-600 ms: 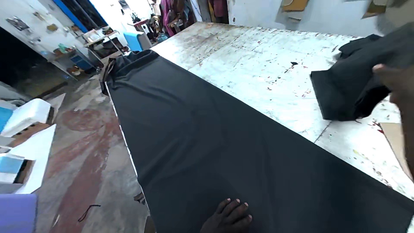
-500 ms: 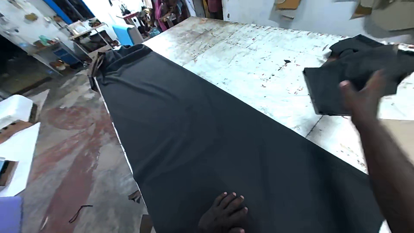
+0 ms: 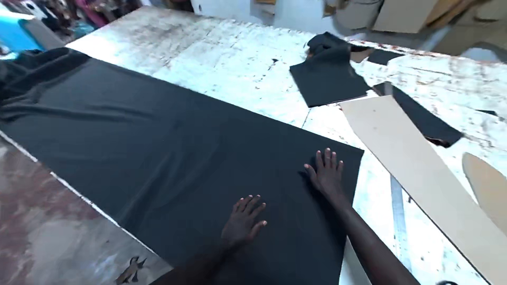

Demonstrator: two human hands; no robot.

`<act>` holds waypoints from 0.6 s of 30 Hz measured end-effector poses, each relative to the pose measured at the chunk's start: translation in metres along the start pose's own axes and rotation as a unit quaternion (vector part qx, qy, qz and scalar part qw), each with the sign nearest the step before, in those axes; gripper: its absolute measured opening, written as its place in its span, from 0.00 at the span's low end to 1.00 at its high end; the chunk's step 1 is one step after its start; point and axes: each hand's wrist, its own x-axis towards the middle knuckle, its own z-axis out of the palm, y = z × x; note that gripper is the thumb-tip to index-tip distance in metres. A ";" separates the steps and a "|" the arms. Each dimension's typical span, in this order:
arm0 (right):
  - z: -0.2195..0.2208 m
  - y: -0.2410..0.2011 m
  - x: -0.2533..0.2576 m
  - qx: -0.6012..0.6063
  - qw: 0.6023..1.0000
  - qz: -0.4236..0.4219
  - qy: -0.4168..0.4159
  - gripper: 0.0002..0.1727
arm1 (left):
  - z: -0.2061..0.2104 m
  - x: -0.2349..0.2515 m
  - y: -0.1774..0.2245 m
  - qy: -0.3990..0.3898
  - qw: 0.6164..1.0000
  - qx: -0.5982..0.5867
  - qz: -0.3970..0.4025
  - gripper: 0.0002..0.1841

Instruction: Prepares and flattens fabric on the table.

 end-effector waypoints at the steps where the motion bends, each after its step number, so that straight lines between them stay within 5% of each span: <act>1: 0.002 0.004 -0.003 -0.002 1.000 -0.005 0.000 0.51 | 0.000 0.000 -0.001 -0.002 1.000 0.002 -0.001 0.34; 5: 0.031 0.036 -0.010 -0.001 1.000 0.009 -0.001 0.51 | 0.009 -0.001 -0.004 0.001 1.000 0.014 -0.003 0.34; 8: 0.004 0.004 -0.031 0.046 0.996 0.014 0.073 0.44 | 0.007 0.000 -0.007 0.009 1.000 0.017 0.008 0.34; 11: -0.020 -0.048 -0.089 0.074 0.995 0.035 0.064 0.41 | 0.008 0.000 -0.008 0.023 0.999 0.015 0.019 0.35; 18: 0.029 -0.060 -0.134 -0.062 0.991 0.115 -0.017 0.48 | -0.011 0.019 -0.002 -0.005 0.999 -0.049 0.010 0.37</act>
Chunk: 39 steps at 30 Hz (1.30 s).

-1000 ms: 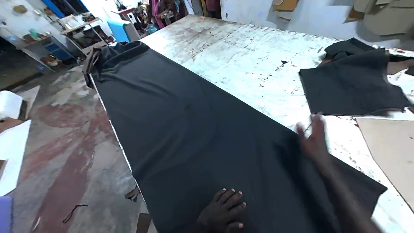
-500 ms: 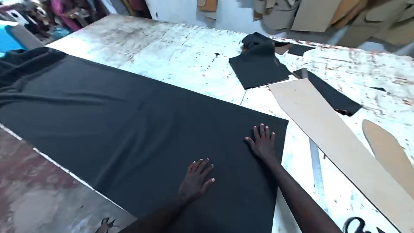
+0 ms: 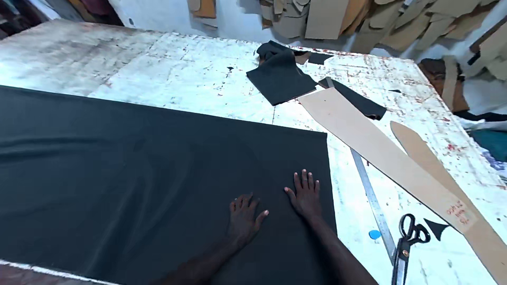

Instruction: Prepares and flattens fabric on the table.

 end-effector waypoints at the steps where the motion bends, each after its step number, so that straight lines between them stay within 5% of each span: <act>1: -0.001 0.000 -0.002 -0.004 1.000 -0.002 -0.002 0.48 | -0.004 0.011 0.003 -0.006 0.999 -0.021 0.023 0.37; 6: 0.002 0.002 -0.003 -0.014 1.000 -0.015 0.005 0.46 | 0.008 0.088 0.018 -0.039 0.971 -0.041 0.231 0.39; 10: 0.006 0.008 0.002 -0.028 1.000 -0.009 -0.004 0.46 | 0.028 0.113 -0.031 -0.032 0.968 -0.010 0.247 0.39; 20: 0.001 0.004 -0.001 -0.034 0.999 -0.006 0.000 0.46 | -0.098 0.065 -0.362 0.069 0.989 0.078 -0.107 0.43; 23: 0.009 0.009 0.001 -0.043 0.999 -0.006 0.013 0.48 | -0.123 0.040 -0.403 0.047 0.971 0.093 -0.213 0.48; 25: 0.009 0.010 0.001 -0.040 0.999 -0.009 0.013 0.49 | -0.124 0.039 -0.376 0.066 0.968 0.086 -0.227 0.49; 28: 0.005 0.011 0.002 -0.028 0.999 -0.008 0.015 0.52 | -0.099 0.039 -0.275 0.110 0.986 0.070 -0.103 0.45; 34: -0.018 0.020 -0.002 0.156 0.988 0.007 -0.009 0.48 | -0.019 -0.021 -0.024 -0.033 0.985 -0.011 0.168 0.37; 39: -0.057 0.015 -0.120 0.195 0.978 0.064 0.047 0.39 | 0.036 -0.058 0.062 -0.087 0.968 -0.033 0.234 0.36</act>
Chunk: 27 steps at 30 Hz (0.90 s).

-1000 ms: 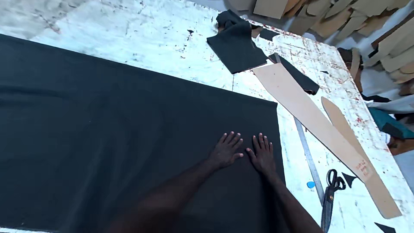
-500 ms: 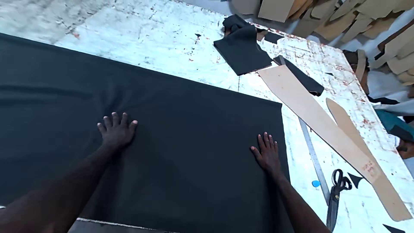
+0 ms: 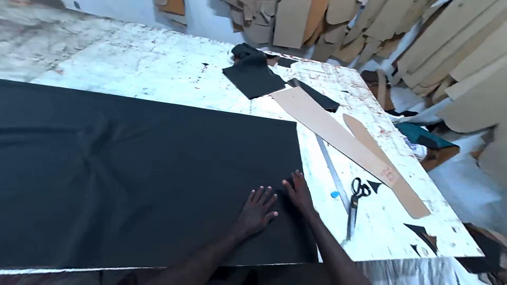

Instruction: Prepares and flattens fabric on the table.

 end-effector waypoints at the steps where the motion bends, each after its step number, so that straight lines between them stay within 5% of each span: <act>1: -0.001 0.006 -0.032 -0.021 1.000 -0.008 0.007 0.39 | 0.012 -0.001 0.001 0.004 1.000 0.011 0.003 0.36; 5: 0.004 0.021 -0.158 -0.115 0.991 -0.035 -0.053 0.46 | 0.021 -0.002 -0.001 -0.005 0.998 0.070 -0.001 0.38; 9: -0.010 0.036 -0.211 -0.029 0.999 0.015 0.039 0.36 | 0.022 -0.001 -0.005 0.004 0.995 0.104 -0.001 0.38; 12: -0.041 0.063 -0.203 0.014 0.993 0.071 0.098 0.28 | 0.026 0.004 -0.006 0.015 0.993 0.115 0.002 0.39; 16: -0.069 0.125 -0.172 -0.085 0.991 0.068 0.080 0.25 | 0.005 0.005 0.013 -0.031 0.995 0.099 0.001 0.39; 23: -0.100 0.173 -0.157 -0.148 0.977 0.155 0.013 0.29 | -0.013 -0.045 0.098 -0.195 0.958 0.010 0.210 0.37; 27: -0.107 0.198 -0.143 -0.180 0.970 0.164 0.027 0.32 | 0.003 -0.057 0.101 -0.170 0.961 0.017 0.220 0.21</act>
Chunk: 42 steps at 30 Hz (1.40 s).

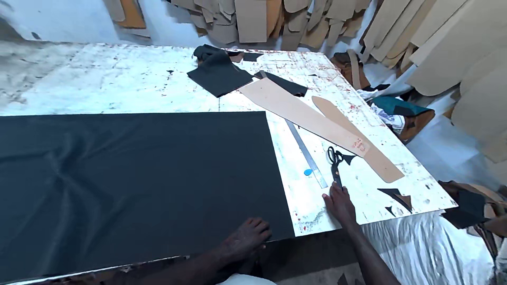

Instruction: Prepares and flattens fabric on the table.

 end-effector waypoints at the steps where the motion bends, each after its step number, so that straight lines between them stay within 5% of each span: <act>1: 0.002 0.003 0.006 -0.016 1.000 0.002 0.005 0.34 | 0.002 -0.001 -0.001 0.008 1.000 -0.003 0.000 0.18; 6: 0.010 -0.013 0.035 0.025 0.997 -0.075 0.023 0.31 | -0.004 -0.008 -0.007 0.046 0.998 -0.053 0.008 0.13; 9: 0.017 -0.027 0.040 0.048 0.995 -0.092 0.011 0.28 | -0.002 -0.015 -0.007 0.114 0.988 -0.097 -0.046 0.19; 16: 0.007 -0.035 0.032 -0.023 0.996 -0.085 -0.014 0.31 | 0.010 -0.028 -0.001 0.246 0.874 -0.300 -0.292 0.19; 22: -0.004 -0.032 0.003 -0.019 0.998 -0.060 -0.024 0.30 | 0.018 -0.031 0.004 0.292 0.830 -0.333 -0.341 0.17; 32: -0.018 -0.015 -0.090 -0.021 0.998 -0.039 -0.051 0.38 | 0.024 -0.025 0.000 0.141 0.953 -0.161 -0.216 0.20; 37: -0.028 -0.006 -0.158 0.007 0.999 -0.045 0.013 0.29 | 0.018 -0.024 0.002 0.106 0.968 -0.117 -0.194 0.24; 42: -0.029 0.011 -0.174 0.086 0.993 0.052 0.062 0.23 | 0.020 -0.022 0.007 0.079 0.977 -0.059 -0.190 0.26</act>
